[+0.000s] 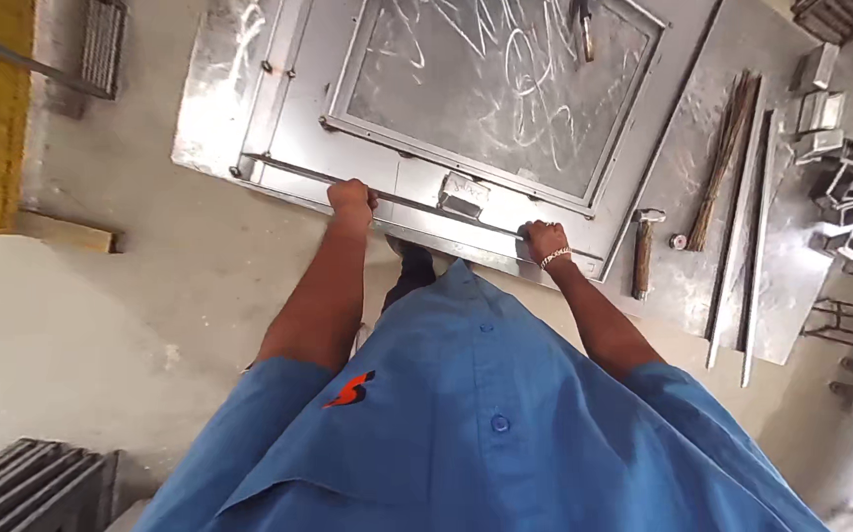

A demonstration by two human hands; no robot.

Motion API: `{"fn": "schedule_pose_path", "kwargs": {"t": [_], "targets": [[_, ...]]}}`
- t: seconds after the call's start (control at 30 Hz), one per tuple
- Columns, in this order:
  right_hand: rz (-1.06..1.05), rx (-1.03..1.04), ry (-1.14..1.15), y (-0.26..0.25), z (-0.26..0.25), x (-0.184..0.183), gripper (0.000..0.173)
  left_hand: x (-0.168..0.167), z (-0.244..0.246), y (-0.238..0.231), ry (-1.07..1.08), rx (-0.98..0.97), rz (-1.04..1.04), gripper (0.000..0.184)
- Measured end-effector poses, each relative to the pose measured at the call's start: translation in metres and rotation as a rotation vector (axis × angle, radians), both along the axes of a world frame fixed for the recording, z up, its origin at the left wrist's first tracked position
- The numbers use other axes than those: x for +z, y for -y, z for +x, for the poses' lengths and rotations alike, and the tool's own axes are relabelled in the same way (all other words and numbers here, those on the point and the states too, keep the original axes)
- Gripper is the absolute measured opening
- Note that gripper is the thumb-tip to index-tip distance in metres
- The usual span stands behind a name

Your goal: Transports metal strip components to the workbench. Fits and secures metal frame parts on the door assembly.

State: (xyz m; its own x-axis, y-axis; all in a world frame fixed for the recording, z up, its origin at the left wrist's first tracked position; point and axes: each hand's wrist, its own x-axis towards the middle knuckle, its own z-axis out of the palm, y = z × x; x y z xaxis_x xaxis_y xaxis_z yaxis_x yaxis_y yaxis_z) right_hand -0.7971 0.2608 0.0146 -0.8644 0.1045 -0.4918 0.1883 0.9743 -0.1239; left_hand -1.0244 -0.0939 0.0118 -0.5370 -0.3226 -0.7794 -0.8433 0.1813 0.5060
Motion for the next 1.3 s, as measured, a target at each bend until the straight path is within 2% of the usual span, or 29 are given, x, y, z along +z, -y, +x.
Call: {"fn": "schedule_pose_path", "kwargs": {"t": [0.07, 0.17, 0.27, 0.33, 0.43, 0.57, 0.77, 1.0, 1.2, 1.3], "targets": [[0.038, 0.003, -0.055, 0.002, -0.003, 0.001, 0.026, 0.001, -0.006, -0.001, -0.032, 0.041, 0.025, 0.009], [-0.039, 0.049, 0.026, 0.010, 0.008, 0.007, 0.026, 0.009, 0.003, 0.004, -0.090, -0.003, -0.004, 0.010], [-0.067, 0.042, 0.089, 0.007, 0.020, 0.004, 0.025, 0.004, 0.015, 0.009, -0.008, -0.046, -0.010, 0.012], [-0.069, 0.015, 0.038, 0.000, 0.018, -0.001, 0.026, 0.000, 0.012, 0.003, 0.015, -0.043, -0.026, 0.014], [-0.041, -0.037, -0.046, -0.009, 0.005, 0.000, 0.029, 0.001, 0.005, -0.008, -0.025, -0.003, -0.009, 0.005], [-0.050, 0.030, -0.032, -0.006, 0.010, 0.005, 0.023, 0.012, 0.010, -0.009, -0.050, -0.039, -0.064, 0.008], [-0.034, -0.084, -0.162, -0.003, 0.027, -0.006, 0.022, -0.006, 0.011, -0.007, -0.013, -0.057, -0.024, 0.007], [-0.163, 0.005, 0.061, -0.009, 0.023, 0.007, 0.023, 0.002, 0.014, -0.003, 0.069, -0.174, -0.124, 0.009], [-0.065, -0.197, -0.107, -0.011, 0.013, -0.002, 0.020, -0.004, 0.005, -0.008, 0.010, -0.137, -0.081, 0.005], [-0.079, -0.229, -0.116, -0.005, 0.023, -0.005, 0.023, -0.001, 0.012, -0.010, -0.005, -0.170, -0.124, 0.014]]}}
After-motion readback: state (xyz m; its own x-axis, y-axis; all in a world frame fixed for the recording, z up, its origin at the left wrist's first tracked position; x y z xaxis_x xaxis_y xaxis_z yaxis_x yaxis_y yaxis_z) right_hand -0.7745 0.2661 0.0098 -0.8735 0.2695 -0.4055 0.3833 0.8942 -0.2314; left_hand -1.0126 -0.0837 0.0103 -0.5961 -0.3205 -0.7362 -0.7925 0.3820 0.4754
